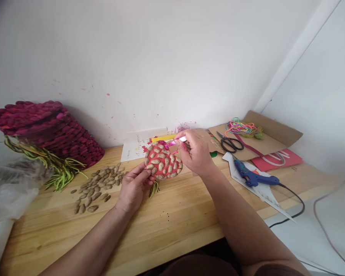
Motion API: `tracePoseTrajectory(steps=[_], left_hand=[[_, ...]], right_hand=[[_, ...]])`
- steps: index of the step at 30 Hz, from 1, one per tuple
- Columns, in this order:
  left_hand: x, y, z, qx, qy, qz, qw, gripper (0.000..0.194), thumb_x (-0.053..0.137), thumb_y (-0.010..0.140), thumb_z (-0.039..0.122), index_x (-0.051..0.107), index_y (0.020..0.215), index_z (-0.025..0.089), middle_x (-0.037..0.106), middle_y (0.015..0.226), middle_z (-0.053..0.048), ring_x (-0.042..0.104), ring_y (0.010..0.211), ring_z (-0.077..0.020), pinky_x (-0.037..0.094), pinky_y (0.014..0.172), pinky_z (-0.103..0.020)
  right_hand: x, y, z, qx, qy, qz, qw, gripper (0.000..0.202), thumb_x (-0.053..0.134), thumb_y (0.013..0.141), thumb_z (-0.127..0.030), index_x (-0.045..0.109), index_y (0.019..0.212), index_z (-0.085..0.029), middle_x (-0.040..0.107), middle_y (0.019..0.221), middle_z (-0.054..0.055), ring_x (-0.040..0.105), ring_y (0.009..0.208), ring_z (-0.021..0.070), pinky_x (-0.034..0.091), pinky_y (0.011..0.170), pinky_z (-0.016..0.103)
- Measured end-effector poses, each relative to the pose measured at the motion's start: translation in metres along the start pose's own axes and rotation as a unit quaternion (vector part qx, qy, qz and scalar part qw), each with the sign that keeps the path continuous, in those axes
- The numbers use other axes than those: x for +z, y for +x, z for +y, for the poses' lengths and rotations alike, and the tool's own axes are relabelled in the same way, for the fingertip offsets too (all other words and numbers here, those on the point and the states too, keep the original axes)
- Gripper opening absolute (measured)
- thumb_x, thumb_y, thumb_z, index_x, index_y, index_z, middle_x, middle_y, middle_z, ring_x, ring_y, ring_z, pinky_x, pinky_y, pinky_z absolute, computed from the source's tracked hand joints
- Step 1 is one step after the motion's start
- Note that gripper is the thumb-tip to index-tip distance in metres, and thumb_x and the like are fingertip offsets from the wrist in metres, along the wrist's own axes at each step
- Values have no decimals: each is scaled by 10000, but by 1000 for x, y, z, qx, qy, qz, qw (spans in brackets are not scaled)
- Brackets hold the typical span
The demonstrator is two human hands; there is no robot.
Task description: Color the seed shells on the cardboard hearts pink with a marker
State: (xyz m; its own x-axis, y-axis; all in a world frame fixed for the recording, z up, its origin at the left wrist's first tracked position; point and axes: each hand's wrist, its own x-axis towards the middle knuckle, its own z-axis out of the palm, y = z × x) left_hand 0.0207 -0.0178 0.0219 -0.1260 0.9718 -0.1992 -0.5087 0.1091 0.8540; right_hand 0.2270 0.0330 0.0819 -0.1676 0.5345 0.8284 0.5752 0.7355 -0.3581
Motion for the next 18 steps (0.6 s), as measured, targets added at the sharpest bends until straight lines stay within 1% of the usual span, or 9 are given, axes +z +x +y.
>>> tracePoseTrajectory(steps=[7,12,18], left_hand=[[0,1,1,7,0,5,1000,395,889,556,218,811,930,113,702,664,-16,590,526,-100,458,496,-199],[0,0,0,12,14,-2,1000,424,900,569,226,807,965,108,705,681,-15,589,534,-101,470,514,-208],[1,-1,0,16,12,-1,1000,446,908,580,236,810,998,115,707,690,-15,590,544,-104,469,523,-212]], right_hand=[[-1,0,-1,5,-8,-10,1000,102,583,1016,-286,654,976,-224,722,904,44,667,795,180,507,693,324],[-1,0,-3,11,-5,-2,1000,92,595,1012,-286,661,976,-232,723,892,35,659,782,172,504,690,320],[-1,0,-2,16,-1,-5,1000,104,588,1016,-305,658,973,-242,729,902,42,659,789,180,506,676,329]])
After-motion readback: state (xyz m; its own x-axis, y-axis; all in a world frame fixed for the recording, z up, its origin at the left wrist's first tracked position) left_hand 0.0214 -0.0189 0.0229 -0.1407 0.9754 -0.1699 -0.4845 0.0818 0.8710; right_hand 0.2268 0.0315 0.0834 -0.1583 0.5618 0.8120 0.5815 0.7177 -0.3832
